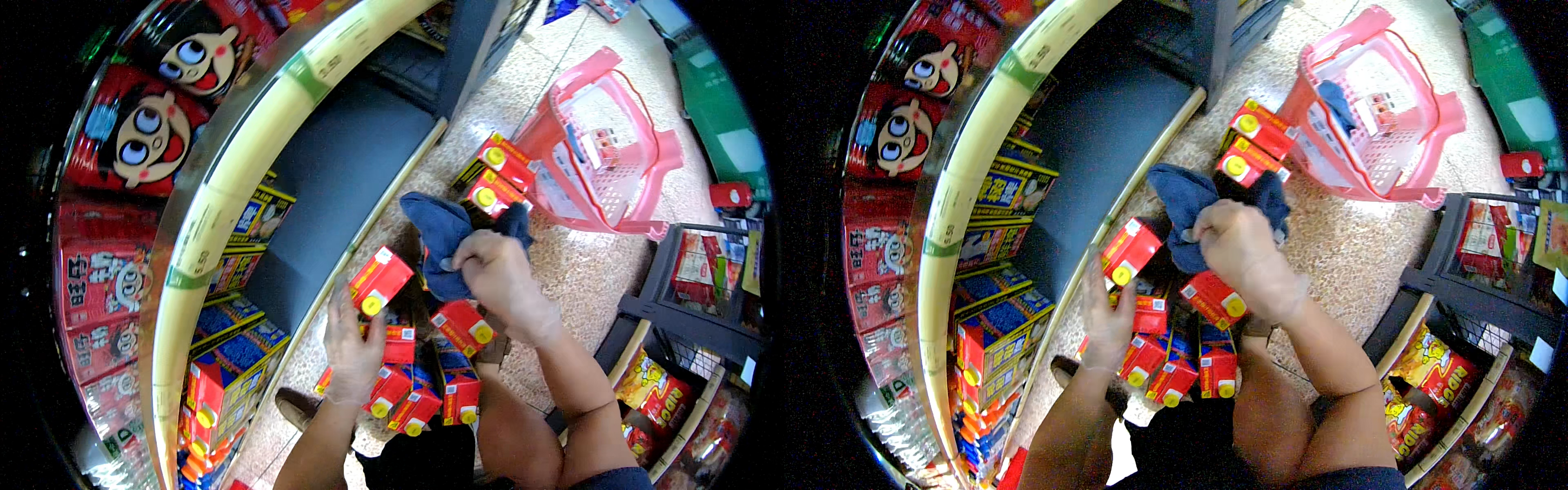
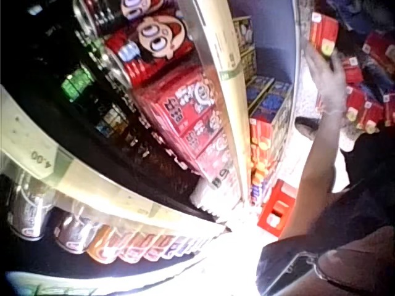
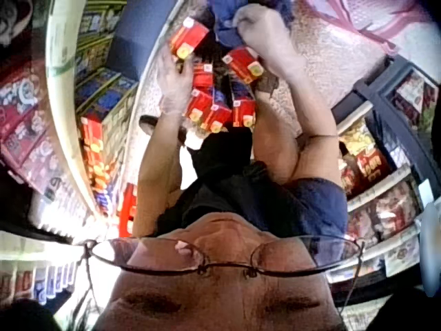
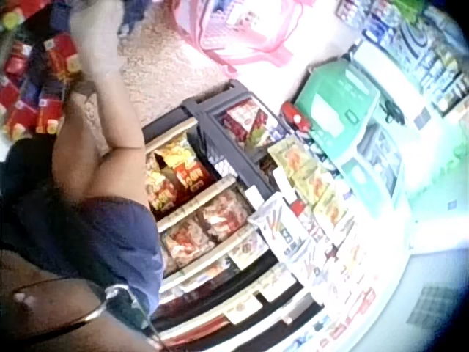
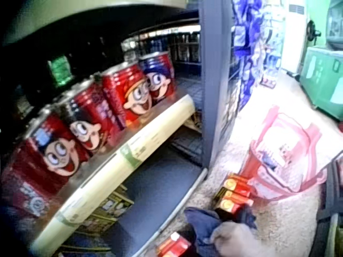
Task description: The person sits on the floor in a store aisle and wipes red and blue product boxes with a blue cloth. They pick up boxes from the shelf, wipe them, and place them on the floor beside them.
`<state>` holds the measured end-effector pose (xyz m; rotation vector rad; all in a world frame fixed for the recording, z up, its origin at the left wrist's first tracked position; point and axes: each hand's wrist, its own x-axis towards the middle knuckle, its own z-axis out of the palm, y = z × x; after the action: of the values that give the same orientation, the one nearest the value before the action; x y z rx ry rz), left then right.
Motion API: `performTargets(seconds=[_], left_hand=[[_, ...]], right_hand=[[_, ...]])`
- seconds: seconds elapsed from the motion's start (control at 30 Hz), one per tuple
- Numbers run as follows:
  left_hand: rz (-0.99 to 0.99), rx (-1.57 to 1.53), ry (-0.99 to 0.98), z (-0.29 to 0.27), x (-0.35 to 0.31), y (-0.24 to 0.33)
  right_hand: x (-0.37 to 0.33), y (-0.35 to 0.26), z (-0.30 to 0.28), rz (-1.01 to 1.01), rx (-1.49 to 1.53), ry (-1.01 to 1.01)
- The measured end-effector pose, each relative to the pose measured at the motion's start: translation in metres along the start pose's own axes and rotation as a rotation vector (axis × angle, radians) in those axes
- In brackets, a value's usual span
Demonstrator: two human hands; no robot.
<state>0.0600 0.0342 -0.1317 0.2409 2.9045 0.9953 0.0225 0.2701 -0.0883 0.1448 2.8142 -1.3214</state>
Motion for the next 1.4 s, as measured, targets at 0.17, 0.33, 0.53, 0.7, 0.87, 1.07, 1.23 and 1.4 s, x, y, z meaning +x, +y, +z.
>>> performTargets(seconds=[0.17, 0.33, 0.53, 0.7, 0.87, 1.07, 1.23, 1.4], left_hand=[[-0.010, -0.025, 0.001, -0.002, -0.002, 0.001], [-0.032, -0.052, -0.008, 0.003, 0.000, 0.008], [0.029, -0.035, 0.028, 0.003, -0.001, -0.003], [0.020, -0.025, 0.019, 0.004, -0.001, -0.003], [-0.022, -0.004, -0.016, 0.001, -0.002, 0.004], [0.053, -0.015, 0.028, 0.001, -0.001, -0.002], [0.077, 0.068, 0.063, 0.003, -0.003, -0.006], [0.048, -0.036, 0.023, 0.004, 0.001, -0.004]], right_hand=[[0.058, 0.004, -0.068, 0.043, 0.205, 0.431], [0.080, 0.072, -0.022, -0.228, -0.580, 0.409], [0.037, 0.081, -0.018, -0.188, -0.248, 0.530], [0.008, 0.077, -0.033, -0.337, -0.338, 0.402], [-0.001, 0.084, -0.034, -0.417, -0.320, 0.457], [-0.009, 0.082, -0.017, -0.173, -0.267, 0.493], [0.038, 0.040, -0.047, -0.331, -0.611, 0.551], [0.039, 0.064, -0.040, -0.193, -0.232, 0.422]])
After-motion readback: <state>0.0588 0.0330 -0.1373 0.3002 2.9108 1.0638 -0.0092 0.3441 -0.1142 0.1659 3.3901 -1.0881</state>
